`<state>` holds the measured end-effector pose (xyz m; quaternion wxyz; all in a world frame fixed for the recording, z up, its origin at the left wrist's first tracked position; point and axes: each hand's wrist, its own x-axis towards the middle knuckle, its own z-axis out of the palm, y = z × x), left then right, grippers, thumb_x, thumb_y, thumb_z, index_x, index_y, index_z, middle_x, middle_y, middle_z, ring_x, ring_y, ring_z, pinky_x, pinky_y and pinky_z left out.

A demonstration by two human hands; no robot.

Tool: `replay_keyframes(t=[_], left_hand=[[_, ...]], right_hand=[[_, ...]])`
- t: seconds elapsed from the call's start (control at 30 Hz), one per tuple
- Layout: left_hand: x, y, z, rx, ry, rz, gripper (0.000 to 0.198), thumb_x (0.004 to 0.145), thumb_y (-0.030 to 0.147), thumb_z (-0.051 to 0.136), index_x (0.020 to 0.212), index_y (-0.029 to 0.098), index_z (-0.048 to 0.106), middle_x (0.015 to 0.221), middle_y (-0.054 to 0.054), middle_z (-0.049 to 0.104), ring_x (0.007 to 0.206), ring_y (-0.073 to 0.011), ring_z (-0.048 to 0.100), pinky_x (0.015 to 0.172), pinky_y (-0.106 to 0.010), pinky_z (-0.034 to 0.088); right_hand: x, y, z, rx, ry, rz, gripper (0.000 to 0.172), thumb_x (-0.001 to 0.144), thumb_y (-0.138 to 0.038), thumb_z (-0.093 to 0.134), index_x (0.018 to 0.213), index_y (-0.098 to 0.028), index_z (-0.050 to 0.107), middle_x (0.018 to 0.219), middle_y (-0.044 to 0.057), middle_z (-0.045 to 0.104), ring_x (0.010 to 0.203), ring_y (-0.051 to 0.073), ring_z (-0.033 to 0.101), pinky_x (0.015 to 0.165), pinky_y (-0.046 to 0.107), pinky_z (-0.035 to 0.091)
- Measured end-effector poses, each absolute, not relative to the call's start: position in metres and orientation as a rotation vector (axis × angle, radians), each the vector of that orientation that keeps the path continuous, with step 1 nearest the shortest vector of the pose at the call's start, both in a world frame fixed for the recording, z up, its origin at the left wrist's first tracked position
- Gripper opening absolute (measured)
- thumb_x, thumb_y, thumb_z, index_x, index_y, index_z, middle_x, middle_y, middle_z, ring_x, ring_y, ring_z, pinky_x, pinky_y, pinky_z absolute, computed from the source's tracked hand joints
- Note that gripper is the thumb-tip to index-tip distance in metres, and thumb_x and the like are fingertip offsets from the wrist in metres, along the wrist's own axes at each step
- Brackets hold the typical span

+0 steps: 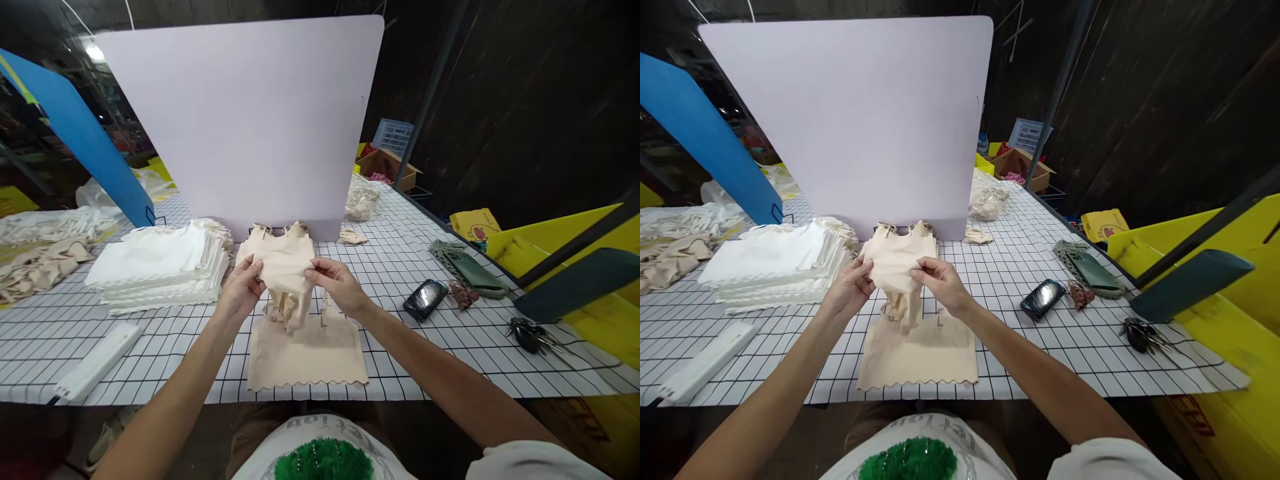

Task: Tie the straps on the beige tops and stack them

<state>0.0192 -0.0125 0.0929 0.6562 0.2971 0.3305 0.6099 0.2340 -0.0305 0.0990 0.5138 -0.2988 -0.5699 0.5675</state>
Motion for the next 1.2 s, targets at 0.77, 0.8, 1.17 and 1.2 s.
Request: replay_keyframes(t=[0.77, 0.8, 1.17, 1.2], left_hand=[[0.011, -0.009, 0.098, 1.486, 1.191, 1.254, 0.034, 0.058, 0.006, 0.066, 0.088, 0.019, 0.075, 0.079, -0.003, 0.070, 0.077, -0.0193, 0.066, 0.068, -0.025, 0.053], [0.011, -0.009, 0.098, 1.570, 1.242, 1.266, 0.038, 0.055, 0.003, 0.068, 0.088, 0.019, 0.076, 0.086, -0.003, 0.070, 0.086, -0.0204, 0.066, 0.075, -0.026, 0.053], [0.070, -0.034, 0.083, 1.237, 0.704, 0.935, 0.052, 0.082, 0.065, 0.070, 0.095, 0.015, 0.077, 0.092, -0.011, 0.075, 0.092, -0.0215, 0.070, 0.091, -0.031, 0.052], [0.073, -0.034, 0.081, 1.214, 0.670, 0.913, 0.049, 0.080, 0.061, 0.075, 0.098, 0.015, 0.076, 0.095, -0.010, 0.076, 0.092, -0.0212, 0.070, 0.088, -0.030, 0.052]], right_hand=[[0.318, 0.012, 0.148, -0.928, -1.871, 1.748, 0.033, 0.068, -0.041, 0.089, 0.074, -0.012, 0.075, 0.062, 0.000, 0.065, 0.053, 0.009, 0.056, 0.048, 0.020, 0.042], [0.317, 0.011, 0.146, -0.867, -1.778, 1.737, 0.033, 0.069, -0.043, 0.088, 0.073, -0.013, 0.074, 0.061, -0.001, 0.064, 0.053, 0.009, 0.055, 0.048, 0.020, 0.043], [0.276, 0.010, 0.146, -0.746, -1.138, 1.677, 0.035, 0.068, -0.033, 0.090, 0.097, -0.022, 0.074, 0.083, 0.000, 0.073, 0.072, 0.014, 0.065, 0.063, 0.023, 0.056], [0.276, 0.010, 0.146, -0.736, -1.124, 1.663, 0.035, 0.069, -0.034, 0.090, 0.097, -0.022, 0.074, 0.081, -0.001, 0.072, 0.068, 0.013, 0.064, 0.060, 0.023, 0.055]])
